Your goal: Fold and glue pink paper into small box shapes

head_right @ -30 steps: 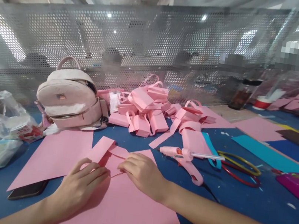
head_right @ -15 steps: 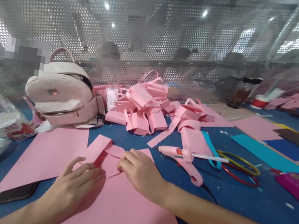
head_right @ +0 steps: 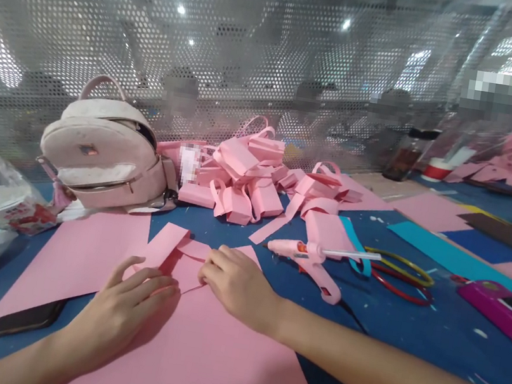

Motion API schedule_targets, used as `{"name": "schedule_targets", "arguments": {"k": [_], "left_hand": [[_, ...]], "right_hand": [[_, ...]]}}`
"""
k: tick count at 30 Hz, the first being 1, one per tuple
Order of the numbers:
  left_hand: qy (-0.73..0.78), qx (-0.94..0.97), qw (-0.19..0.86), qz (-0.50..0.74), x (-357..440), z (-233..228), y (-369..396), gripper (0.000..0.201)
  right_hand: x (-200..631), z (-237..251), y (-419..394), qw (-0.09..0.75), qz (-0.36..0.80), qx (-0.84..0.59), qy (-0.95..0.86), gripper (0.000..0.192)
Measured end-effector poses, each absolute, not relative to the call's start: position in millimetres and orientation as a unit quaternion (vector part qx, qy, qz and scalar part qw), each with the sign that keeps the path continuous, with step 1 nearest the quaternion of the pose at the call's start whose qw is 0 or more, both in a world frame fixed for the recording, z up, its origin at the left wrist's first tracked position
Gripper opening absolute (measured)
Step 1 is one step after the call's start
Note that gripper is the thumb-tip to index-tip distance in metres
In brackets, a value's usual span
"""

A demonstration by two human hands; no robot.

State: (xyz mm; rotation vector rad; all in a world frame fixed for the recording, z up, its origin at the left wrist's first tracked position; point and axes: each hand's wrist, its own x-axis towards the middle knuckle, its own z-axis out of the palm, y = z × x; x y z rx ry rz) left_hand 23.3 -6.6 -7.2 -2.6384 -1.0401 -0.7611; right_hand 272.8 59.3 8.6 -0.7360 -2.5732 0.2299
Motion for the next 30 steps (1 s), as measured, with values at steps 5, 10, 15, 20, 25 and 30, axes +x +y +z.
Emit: {"name": "schedule_targets", "arguments": {"k": [5,10,15,20,25,30], "left_hand": [[-0.348,-0.895,0.107,-0.259,23,-9,-7,0.029],[-0.351,-0.896,0.105,-0.25,23,-9,-6,0.032],[-0.354,-0.897,0.115,-0.237,24,-8,-4,0.038],[-0.366,-0.898,0.073,-0.234,28,-6,1,0.039],[-0.361,-0.895,0.027,-0.261,31,-2,8,0.038],[-0.362,-0.892,-0.002,-0.271,32,1,11,0.039]], "right_hand": [[272,10,58,0.224,0.083,-0.266,-0.934,0.024],[272,9,59,0.217,0.087,-0.26,-0.937,0.022],[272,7,60,0.218,0.092,-0.26,-0.936,0.022],[271,7,61,0.213,0.087,-0.26,-0.938,0.02],[272,5,61,0.217,0.084,-0.257,-0.938,0.02],[272,4,61,0.222,0.078,-0.255,-0.938,0.021]]}}
